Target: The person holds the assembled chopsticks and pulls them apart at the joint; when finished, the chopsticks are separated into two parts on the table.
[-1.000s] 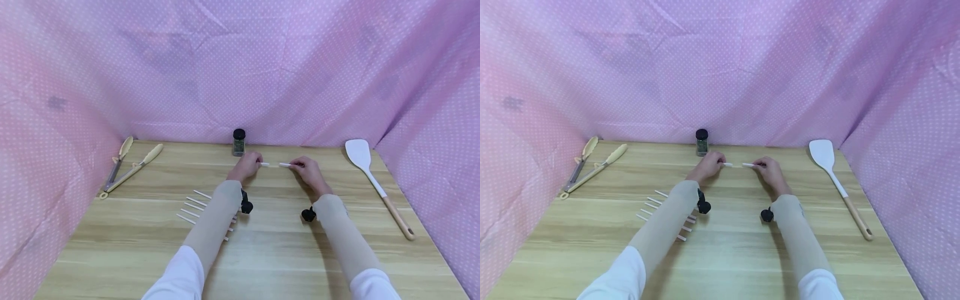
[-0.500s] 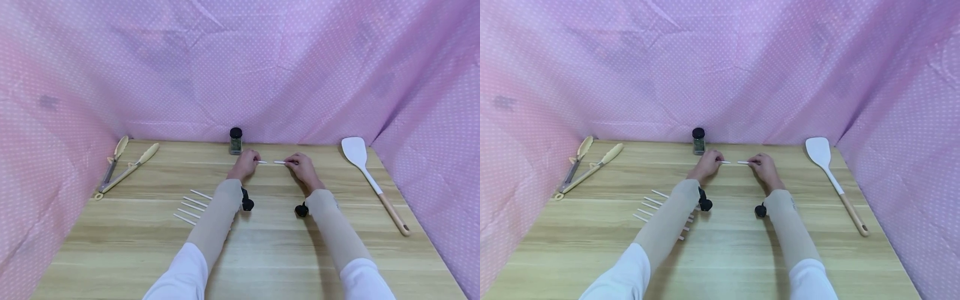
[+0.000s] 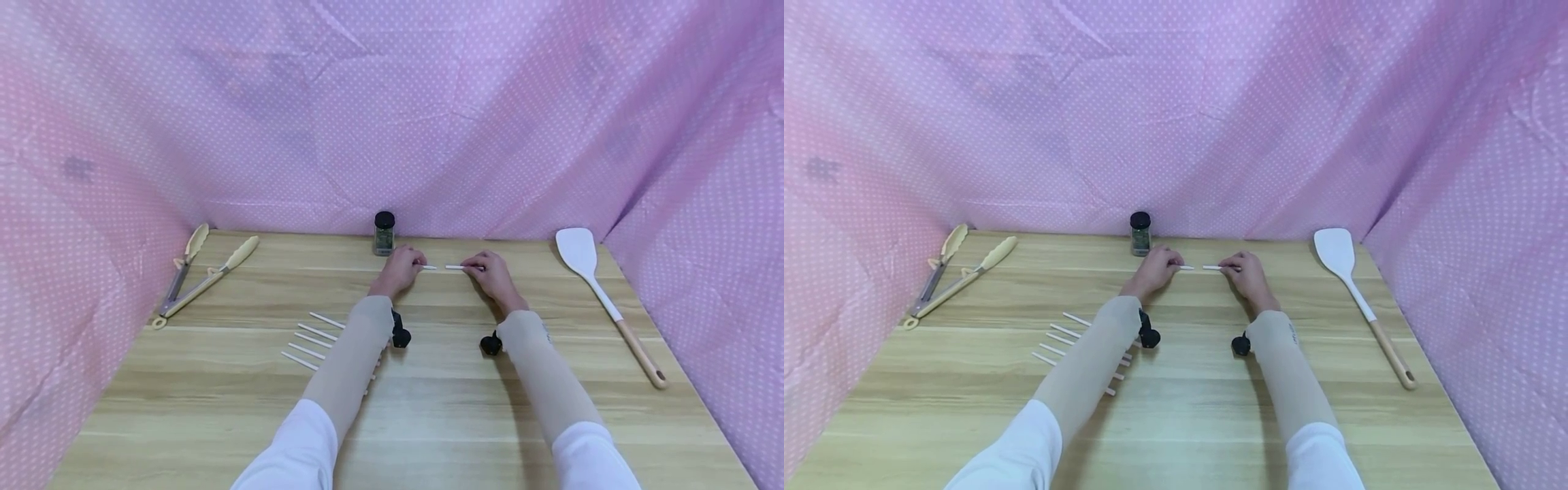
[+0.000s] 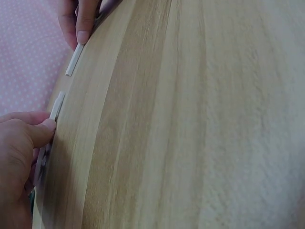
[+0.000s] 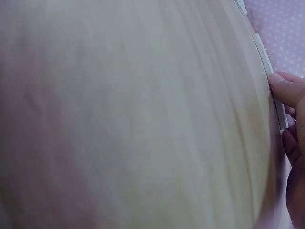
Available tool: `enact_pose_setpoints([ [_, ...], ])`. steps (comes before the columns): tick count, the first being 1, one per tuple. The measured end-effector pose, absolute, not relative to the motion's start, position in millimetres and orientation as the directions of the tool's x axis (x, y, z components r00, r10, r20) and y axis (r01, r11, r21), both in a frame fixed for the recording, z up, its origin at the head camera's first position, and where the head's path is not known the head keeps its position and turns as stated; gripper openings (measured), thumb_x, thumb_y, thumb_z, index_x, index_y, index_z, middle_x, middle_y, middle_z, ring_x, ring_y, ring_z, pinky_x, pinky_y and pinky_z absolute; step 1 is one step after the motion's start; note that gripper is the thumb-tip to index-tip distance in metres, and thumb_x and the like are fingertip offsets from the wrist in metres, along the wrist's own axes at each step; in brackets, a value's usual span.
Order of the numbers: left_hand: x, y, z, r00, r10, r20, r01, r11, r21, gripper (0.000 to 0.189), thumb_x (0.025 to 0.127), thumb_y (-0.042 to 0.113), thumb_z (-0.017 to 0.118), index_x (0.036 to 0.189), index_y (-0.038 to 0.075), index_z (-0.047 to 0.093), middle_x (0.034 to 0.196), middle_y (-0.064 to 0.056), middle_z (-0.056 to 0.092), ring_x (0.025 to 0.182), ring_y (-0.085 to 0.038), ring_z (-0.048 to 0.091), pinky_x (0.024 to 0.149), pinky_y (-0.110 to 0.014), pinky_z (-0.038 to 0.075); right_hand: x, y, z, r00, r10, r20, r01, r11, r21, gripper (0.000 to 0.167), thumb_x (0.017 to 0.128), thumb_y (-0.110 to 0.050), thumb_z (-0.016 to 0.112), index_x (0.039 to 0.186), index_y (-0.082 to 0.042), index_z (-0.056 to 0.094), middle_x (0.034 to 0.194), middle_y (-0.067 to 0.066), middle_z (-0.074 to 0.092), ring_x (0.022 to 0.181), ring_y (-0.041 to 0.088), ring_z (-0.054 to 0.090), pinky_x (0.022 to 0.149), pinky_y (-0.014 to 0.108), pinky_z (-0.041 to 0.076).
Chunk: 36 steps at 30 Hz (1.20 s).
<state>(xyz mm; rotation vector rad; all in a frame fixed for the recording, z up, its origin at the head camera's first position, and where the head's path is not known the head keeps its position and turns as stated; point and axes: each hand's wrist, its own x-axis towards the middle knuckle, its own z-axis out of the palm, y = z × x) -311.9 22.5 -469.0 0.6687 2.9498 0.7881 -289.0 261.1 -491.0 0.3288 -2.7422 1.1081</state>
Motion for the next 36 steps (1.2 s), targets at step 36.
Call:
enact_pose_setpoints([
  [36,-262,-82,-436,-0.799,0.586,0.135,0.51,0.54,0.67,0.035,0.091,0.024,0.066,0.118,0.003,0.061,0.115,-0.012,0.063,0.105,-0.023,0.057,0.094,-0.039,0.048,-213,178,-447,-0.876,-0.331,0.352,-0.48,0.522,-0.705,0.029,0.085,-0.008,0.07,0.112,0.002,0.063,0.107,0.017,0.066,0.099,0.029,0.061,0.089,0.046,0.05],
])
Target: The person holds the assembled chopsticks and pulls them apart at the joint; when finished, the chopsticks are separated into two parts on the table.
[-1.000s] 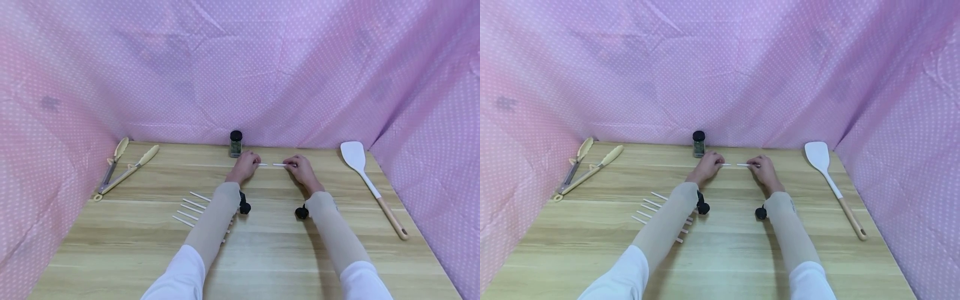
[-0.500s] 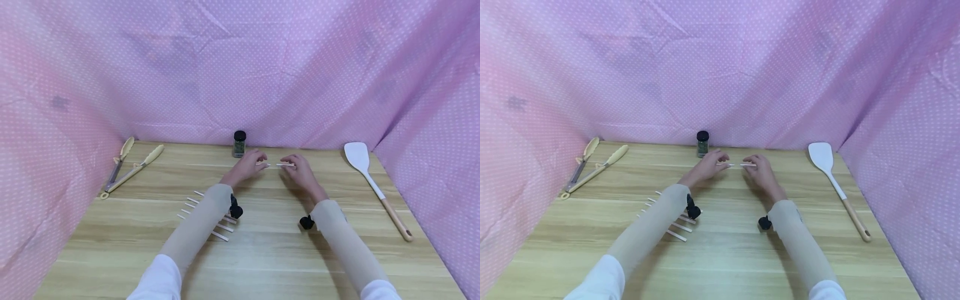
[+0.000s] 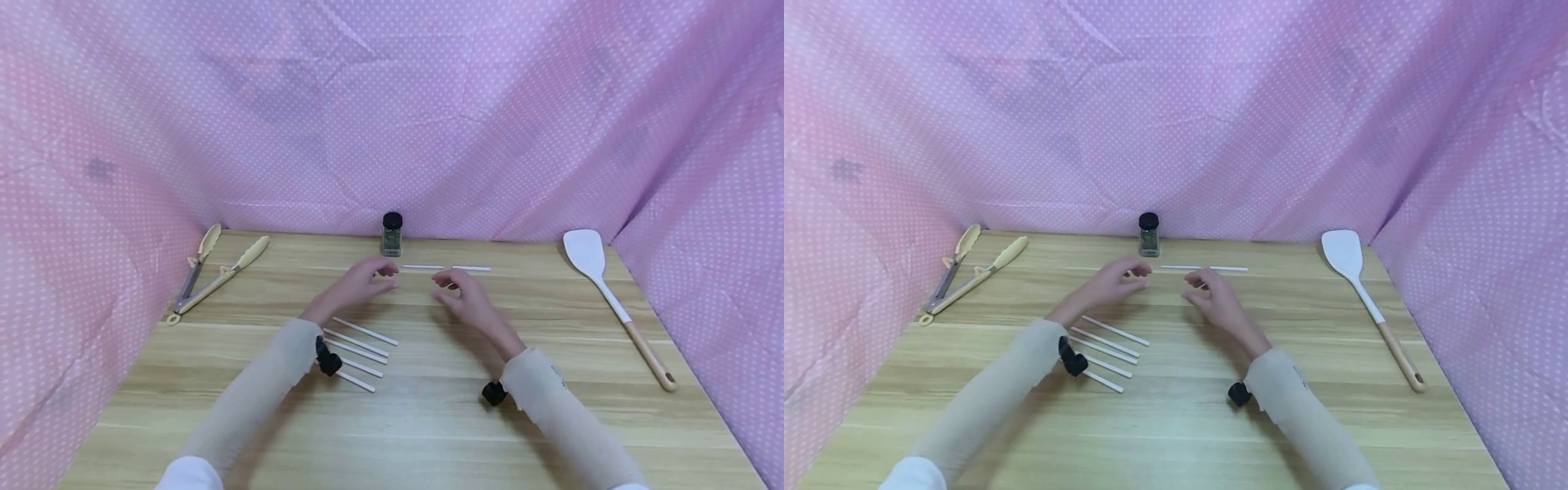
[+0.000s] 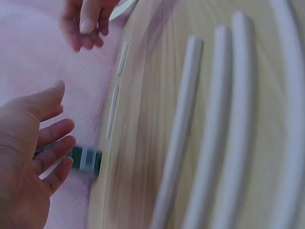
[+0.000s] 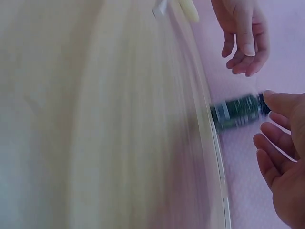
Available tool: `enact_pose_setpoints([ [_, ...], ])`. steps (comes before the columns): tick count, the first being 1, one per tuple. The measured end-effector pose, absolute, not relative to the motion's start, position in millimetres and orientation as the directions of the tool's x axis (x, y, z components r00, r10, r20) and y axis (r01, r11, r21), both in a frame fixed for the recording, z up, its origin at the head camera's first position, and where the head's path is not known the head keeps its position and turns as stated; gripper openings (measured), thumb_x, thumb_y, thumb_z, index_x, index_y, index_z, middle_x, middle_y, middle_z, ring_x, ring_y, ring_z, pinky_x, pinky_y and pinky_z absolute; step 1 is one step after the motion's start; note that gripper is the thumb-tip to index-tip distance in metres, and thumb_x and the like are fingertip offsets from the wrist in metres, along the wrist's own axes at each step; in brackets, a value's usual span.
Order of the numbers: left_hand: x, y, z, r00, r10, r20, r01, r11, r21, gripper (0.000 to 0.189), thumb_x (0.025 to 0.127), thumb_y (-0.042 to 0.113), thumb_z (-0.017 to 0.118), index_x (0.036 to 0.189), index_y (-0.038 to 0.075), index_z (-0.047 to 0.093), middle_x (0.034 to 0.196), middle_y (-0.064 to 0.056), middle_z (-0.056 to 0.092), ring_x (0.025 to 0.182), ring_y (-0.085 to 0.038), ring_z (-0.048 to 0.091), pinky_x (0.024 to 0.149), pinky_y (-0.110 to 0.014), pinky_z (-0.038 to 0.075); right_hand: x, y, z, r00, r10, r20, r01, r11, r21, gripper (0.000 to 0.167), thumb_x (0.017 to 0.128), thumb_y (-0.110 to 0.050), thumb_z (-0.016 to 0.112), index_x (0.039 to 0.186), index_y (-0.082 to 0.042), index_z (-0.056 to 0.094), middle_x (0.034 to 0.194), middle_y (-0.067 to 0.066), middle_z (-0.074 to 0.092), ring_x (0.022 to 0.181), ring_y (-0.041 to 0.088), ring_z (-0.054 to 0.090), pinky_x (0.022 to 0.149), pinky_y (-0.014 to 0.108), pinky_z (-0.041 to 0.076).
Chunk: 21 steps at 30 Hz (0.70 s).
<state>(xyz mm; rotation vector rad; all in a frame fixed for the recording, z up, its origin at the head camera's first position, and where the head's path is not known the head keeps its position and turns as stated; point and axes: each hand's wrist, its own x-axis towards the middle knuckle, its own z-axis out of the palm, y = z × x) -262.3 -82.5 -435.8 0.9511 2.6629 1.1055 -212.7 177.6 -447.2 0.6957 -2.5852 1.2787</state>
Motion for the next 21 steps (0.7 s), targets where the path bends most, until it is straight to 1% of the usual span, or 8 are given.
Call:
enact_pose_setpoints([
  [3,-257,-105,-438,-0.813,0.564,0.146,0.495,0.536,0.684,0.038,0.09,0.026,0.066,0.119,0.002,0.06,0.117,-0.015,0.062,0.107,-0.026,0.057,0.095,-0.043,0.047,-204,167,-449,-0.888,-0.336,0.315,-0.452,0.509,-0.732,0.031,0.086,-0.012,0.07,0.114,0.0,0.063,0.108,0.016,0.066,0.099,0.027,0.061,0.089,0.045,0.05],
  [9,-246,-147,-448,-0.862,0.493,0.113,0.411,0.55,0.727,0.039,0.089,0.029,0.067,0.12,0.006,0.06,0.117,-0.01,0.062,0.109,-0.024,0.056,0.097,-0.042,0.046,-187,148,-453,-0.91,-0.361,0.203,-0.368,0.483,-0.795,0.034,0.087,-0.015,0.069,0.117,-0.001,0.06,0.111,0.012,0.064,0.102,0.023,0.06,0.091,0.04,0.051],
  [14,-236,-171,-458,-0.859,0.498,0.118,0.414,0.54,0.733,0.04,0.088,0.025,0.069,0.12,0.003,0.059,0.114,-0.012,0.062,0.105,-0.027,0.057,0.093,-0.043,0.049,-174,134,-459,-0.911,-0.381,0.158,-0.332,0.447,-0.831,0.037,0.088,-0.018,0.069,0.118,-0.001,0.059,0.109,0.012,0.064,0.1,0.021,0.06,0.089,0.035,0.051],
  [18,-228,-185,-464,-0.857,0.501,0.122,0.428,0.558,0.711,0.036,0.087,0.021,0.07,0.117,0.003,0.061,0.108,-0.01,0.061,0.099,-0.023,0.058,0.088,-0.04,0.05,-166,124,-468,-0.901,-0.411,0.135,-0.325,0.438,-0.838,0.037,0.089,-0.02,0.069,0.119,-0.002,0.059,0.106,0.007,0.064,0.097,0.016,0.06,0.086,0.028,0.052],
  [21,-224,-191,-467,-0.854,0.508,0.114,0.43,0.564,0.705,0.029,0.086,0.018,0.071,0.111,0.006,0.063,0.104,-0.006,0.061,0.095,-0.019,0.057,0.084,-0.034,0.05,-160,120,-473,-0.898,-0.425,0.115,-0.317,0.444,-0.838,0.036,0.089,-0.023,0.069,0.118,-0.004,0.06,0.105,0.004,0.064,0.095,0.013,0.059,0.085,0.03,0.051],
])
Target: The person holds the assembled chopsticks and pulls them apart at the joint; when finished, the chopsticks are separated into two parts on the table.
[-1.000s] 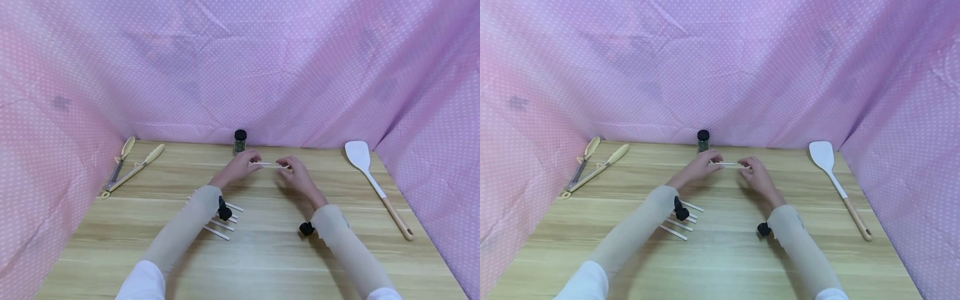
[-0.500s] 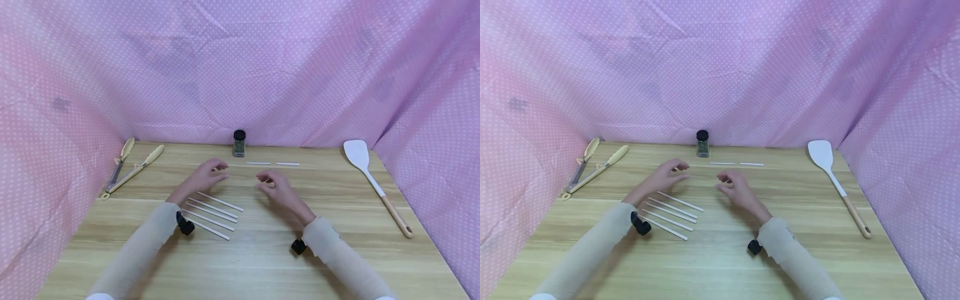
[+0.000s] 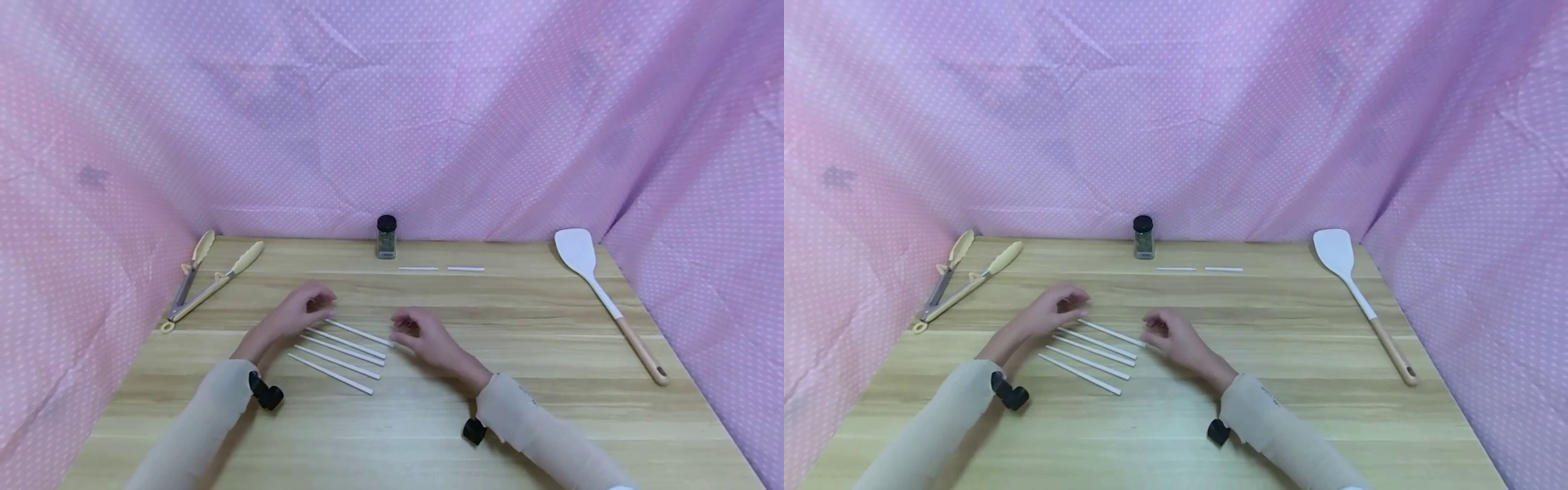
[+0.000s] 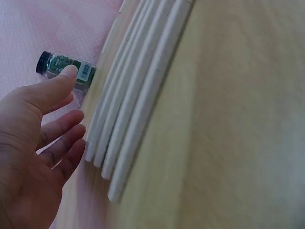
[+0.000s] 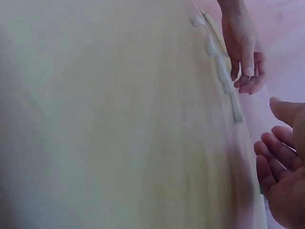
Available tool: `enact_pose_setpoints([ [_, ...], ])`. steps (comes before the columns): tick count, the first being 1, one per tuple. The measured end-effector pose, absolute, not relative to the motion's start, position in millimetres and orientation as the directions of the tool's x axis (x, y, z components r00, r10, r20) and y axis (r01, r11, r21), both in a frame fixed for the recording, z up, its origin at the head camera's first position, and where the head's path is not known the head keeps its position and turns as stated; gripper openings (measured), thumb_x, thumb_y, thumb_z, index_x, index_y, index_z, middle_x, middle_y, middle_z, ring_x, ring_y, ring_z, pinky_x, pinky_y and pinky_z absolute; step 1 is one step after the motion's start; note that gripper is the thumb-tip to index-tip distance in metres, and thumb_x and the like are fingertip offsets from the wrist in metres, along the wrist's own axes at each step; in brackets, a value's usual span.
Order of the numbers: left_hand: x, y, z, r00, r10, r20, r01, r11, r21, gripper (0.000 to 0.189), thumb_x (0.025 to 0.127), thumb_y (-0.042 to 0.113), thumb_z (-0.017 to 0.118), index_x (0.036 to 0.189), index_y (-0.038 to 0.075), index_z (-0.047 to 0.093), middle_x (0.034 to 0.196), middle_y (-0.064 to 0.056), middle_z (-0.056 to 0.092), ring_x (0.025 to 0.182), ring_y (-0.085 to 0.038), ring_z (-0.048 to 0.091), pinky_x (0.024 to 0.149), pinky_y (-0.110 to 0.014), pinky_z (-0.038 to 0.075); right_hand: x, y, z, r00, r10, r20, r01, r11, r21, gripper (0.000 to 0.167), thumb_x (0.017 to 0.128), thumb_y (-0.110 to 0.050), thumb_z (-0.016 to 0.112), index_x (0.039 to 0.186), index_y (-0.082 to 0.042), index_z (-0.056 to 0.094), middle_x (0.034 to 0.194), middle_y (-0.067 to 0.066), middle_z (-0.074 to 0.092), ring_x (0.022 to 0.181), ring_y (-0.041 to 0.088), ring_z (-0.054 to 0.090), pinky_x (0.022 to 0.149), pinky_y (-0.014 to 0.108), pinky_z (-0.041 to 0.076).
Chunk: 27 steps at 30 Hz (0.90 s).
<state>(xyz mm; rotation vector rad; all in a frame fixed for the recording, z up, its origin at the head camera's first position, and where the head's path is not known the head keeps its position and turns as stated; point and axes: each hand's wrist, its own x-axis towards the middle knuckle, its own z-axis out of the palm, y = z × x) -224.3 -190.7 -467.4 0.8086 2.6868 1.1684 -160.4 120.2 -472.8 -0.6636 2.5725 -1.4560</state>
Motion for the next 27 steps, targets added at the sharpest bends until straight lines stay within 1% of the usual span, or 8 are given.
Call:
enact_pose_setpoints([
  [4,-220.3,-196.3,-471.0,-0.852,0.511,0.114,0.429,0.558,0.71,0.021,0.086,0.017,0.072,0.104,0.008,0.065,0.099,-0.003,0.062,0.089,-0.015,0.057,0.079,-0.028,0.049,-156.6,115.4,-476.7,-0.893,-0.438,0.104,-0.319,0.453,-0.833,0.032,0.089,-0.025,0.069,0.113,-0.007,0.062,0.104,0.002,0.064,0.094,0.012,0.059,0.083,0.03,0.051],
  [6,-219.2,-197.7,-472.5,-0.85,0.515,0.114,0.434,0.559,0.706,0.019,0.085,0.018,0.072,0.102,0.01,0.066,0.096,-0.001,0.062,0.087,-0.014,0.057,0.077,-0.027,0.049,-155.8,114.8,-478.3,-0.891,-0.44,0.108,-0.331,0.47,-0.818,0.029,0.088,-0.025,0.069,0.111,-0.008,0.063,0.103,0.0,0.063,0.093,0.011,0.058,0.082,0.027,0.05],
  [12,-218.6,-200.2,-477.0,-0.839,0.534,0.102,0.441,0.558,0.703,0.017,0.083,0.019,0.074,0.098,0.012,0.068,0.092,0.002,0.062,0.084,-0.01,0.058,0.075,-0.024,0.049,-154.7,114.1,-481.3,-0.876,-0.457,0.155,-0.392,0.487,-0.78,0.023,0.087,-0.022,0.07,0.105,-0.008,0.065,0.099,0.001,0.063,0.091,0.013,0.057,0.079,0.026,0.049],
  [19,-220.7,-198.1,-477.0,-0.826,0.558,0.077,0.454,0.578,0.678,0.011,0.083,0.018,0.074,0.092,0.017,0.068,0.09,0.005,0.061,0.083,-0.007,0.057,0.074,-0.023,0.049,-155.9,112.6,-482.9,-0.867,-0.483,0.124,-0.411,0.551,-0.726,0.018,0.086,-0.024,0.071,0.101,-0.014,0.067,0.098,-0.005,0.059,0.089,0.008,0.053,0.079,0.024,0.047],
  [23,-221.7,-196.6,-476.0,-0.808,0.581,0.097,0.498,0.587,0.639,0.007,0.084,0.015,0.073,0.087,0.018,0.068,0.087,0.007,0.06,0.081,-0.007,0.056,0.074,-0.024,0.048,-155.3,111.5,-481.3,-0.862,-0.495,0.11,-0.417,0.569,-0.709,0.013,0.088,-0.022,0.07,0.098,-0.015,0.067,0.098,-0.005,0.058,0.089,0.008,0.053,0.079,0.024,0.047],
  [27,-221.1,-196.8,-474.4,-0.796,0.595,0.114,0.53,0.592,0.608,0.005,0.084,0.015,0.073,0.086,0.018,0.068,0.087,0.008,0.061,0.081,-0.006,0.056,0.075,-0.026,0.048,-154.7,110.7,-480.5,-0.858,-0.499,0.12,-0.435,0.583,-0.686,0.007,0.089,-0.018,0.068,0.095,-0.014,0.066,0.094,-0.005,0.058,0.086,0.007,0.053,0.077,0.023,0.047],
])
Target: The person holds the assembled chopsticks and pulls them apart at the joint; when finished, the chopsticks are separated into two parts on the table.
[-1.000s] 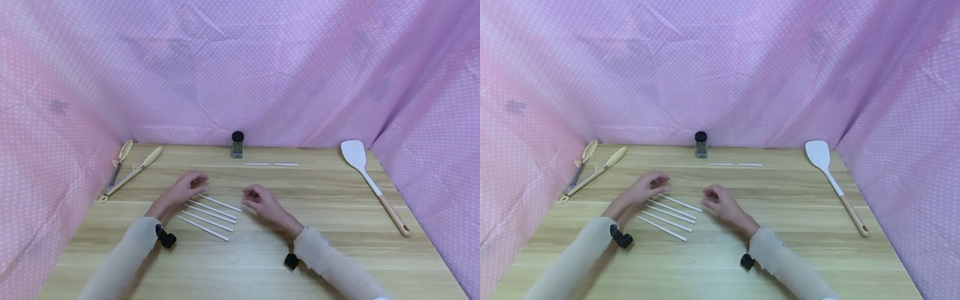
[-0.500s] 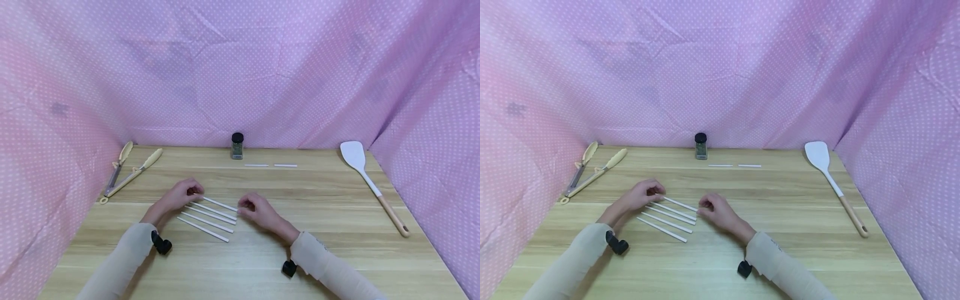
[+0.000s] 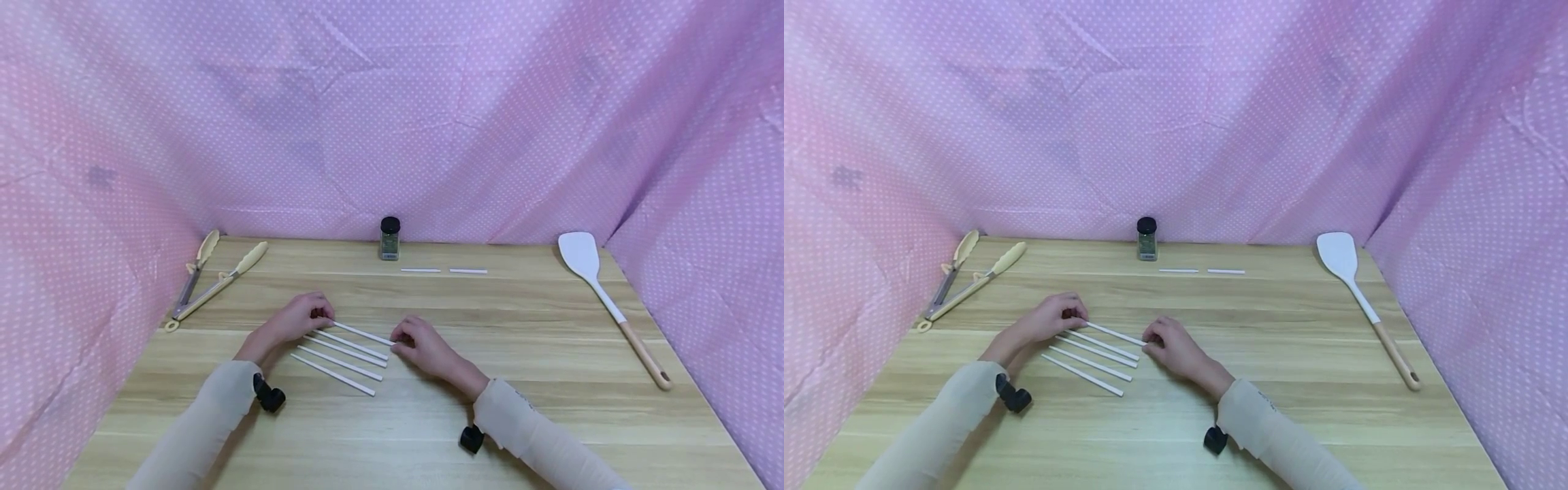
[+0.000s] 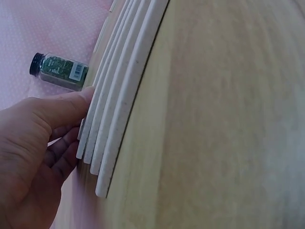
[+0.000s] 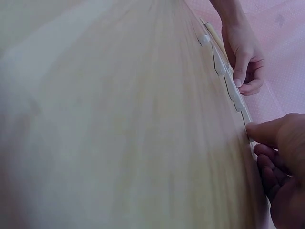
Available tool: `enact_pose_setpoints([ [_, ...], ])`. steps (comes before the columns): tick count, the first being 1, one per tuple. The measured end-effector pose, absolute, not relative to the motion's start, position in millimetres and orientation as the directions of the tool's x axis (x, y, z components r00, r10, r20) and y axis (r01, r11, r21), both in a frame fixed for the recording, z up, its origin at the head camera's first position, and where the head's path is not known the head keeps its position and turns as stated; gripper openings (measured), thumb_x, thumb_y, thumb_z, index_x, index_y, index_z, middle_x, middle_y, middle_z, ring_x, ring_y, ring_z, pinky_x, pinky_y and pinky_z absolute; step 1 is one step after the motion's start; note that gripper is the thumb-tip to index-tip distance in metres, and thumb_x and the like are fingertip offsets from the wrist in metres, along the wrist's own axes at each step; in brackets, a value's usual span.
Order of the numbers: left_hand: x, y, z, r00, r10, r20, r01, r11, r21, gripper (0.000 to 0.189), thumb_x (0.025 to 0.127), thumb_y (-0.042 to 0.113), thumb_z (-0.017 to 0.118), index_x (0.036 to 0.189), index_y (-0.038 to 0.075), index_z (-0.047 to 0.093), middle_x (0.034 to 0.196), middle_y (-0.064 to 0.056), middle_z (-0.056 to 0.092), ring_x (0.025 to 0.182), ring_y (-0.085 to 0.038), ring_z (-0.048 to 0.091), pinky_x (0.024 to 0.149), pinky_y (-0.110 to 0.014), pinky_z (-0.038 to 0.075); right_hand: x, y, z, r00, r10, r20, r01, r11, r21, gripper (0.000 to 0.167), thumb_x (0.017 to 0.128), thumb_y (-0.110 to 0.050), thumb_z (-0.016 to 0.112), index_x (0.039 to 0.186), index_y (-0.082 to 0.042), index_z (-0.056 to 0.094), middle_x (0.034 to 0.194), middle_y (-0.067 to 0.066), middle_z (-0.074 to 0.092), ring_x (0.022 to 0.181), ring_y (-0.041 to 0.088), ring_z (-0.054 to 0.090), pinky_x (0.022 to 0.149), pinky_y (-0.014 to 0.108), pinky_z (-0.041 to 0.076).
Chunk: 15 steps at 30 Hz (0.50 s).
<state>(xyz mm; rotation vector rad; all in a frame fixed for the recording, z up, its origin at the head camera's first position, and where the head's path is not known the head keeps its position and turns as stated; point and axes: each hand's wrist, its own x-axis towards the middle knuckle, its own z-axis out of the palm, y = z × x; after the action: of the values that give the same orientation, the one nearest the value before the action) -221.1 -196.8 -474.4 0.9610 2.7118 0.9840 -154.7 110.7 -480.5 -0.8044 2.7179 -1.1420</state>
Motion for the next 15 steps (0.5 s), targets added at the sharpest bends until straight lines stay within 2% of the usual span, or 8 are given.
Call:
enact_pose_setpoints([
  [4,-221,-196,-472,-0.796,0.597,0.104,0.527,0.597,0.605,0.005,0.085,0.018,0.072,0.086,0.016,0.068,0.087,0.007,0.061,0.08,-0.006,0.056,0.073,-0.025,0.048,-154,110,-480,-0.863,-0.491,0.123,-0.435,0.595,-0.676,0.005,0.09,-0.016,0.066,0.094,-0.013,0.066,0.092,-0.005,0.058,0.083,0.007,0.053,0.074,0.022,0.048],
  [12,-218,-189,-455,-0.838,0.543,0.059,0.438,0.602,0.668,0.005,0.086,0.018,0.071,0.089,0.015,0.068,0.087,0.004,0.06,0.081,-0.011,0.055,0.071,-0.024,0.049,-154,115,-466,-0.917,-0.394,0.061,-0.309,0.607,-0.732,0.009,0.095,-0.023,0.06,0.1,-0.017,0.066,0.091,-0.007,0.06,0.082,0.008,0.054,0.073,0.024,0.048],
  [15,-219,-182,-445,-0.832,0.548,0.086,0.464,0.602,0.65,0.006,0.086,0.015,0.071,0.089,0.012,0.068,0.086,0.003,0.061,0.081,-0.011,0.055,0.072,-0.024,0.049,-157,120,-456,-0.923,-0.374,0.085,-0.312,0.602,-0.735,0.011,0.095,-0.019,0.059,0.102,-0.014,0.065,0.093,-0.005,0.061,0.085,0.01,0.055,0.075,0.025,0.05],
])
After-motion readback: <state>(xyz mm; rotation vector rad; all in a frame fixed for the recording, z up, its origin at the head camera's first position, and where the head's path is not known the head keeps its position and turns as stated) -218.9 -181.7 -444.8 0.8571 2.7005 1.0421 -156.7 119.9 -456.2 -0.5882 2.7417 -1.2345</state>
